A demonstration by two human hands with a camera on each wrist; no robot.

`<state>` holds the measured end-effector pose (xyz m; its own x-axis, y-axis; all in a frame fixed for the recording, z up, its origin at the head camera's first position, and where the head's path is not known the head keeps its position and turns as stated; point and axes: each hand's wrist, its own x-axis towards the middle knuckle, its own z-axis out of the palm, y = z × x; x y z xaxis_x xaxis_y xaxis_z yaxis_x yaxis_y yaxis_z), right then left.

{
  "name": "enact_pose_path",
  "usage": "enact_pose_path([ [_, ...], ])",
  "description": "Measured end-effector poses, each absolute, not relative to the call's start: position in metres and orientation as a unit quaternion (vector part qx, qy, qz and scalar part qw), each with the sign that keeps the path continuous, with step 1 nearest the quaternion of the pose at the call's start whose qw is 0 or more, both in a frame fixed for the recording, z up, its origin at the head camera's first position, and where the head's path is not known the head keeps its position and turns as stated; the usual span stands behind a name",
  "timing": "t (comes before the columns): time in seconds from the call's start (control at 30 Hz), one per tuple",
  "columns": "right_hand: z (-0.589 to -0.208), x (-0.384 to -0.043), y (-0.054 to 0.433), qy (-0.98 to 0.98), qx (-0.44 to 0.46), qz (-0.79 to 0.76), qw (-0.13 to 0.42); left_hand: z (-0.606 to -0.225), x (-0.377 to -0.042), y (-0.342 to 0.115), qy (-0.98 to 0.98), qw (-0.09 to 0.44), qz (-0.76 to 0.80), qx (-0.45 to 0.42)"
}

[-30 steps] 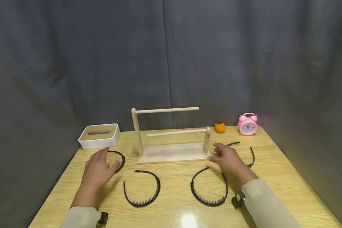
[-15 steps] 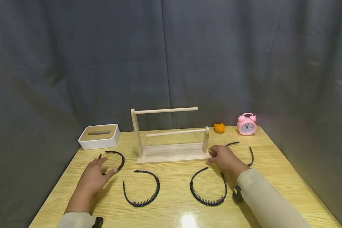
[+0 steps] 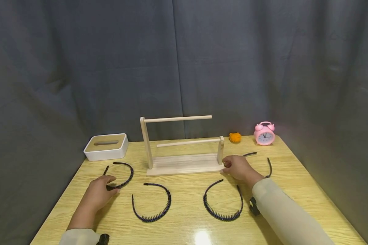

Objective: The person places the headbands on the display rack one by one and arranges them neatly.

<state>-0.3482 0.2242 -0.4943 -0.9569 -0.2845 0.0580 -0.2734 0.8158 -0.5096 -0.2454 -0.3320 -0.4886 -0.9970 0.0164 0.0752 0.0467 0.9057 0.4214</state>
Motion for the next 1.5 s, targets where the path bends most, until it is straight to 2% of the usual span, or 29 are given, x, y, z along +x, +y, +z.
enact_pose_path([
  [0.93,-0.493,-0.346,0.219,0.956,-0.140,-0.258,0.007,-0.492,-0.254,-0.343,-0.984,0.009,-0.175,-0.043],
  [1.17,-0.494,-0.345,0.219,0.957,-0.142,-0.251,0.001,-0.490,-0.254,-0.351,-0.985,0.016,-0.149,-0.091],
  [1.5,-0.494,-0.345,0.219,0.957,-0.139,-0.255,0.006,-0.487,-0.253,-0.353,-0.986,0.031,-0.142,-0.087],
])
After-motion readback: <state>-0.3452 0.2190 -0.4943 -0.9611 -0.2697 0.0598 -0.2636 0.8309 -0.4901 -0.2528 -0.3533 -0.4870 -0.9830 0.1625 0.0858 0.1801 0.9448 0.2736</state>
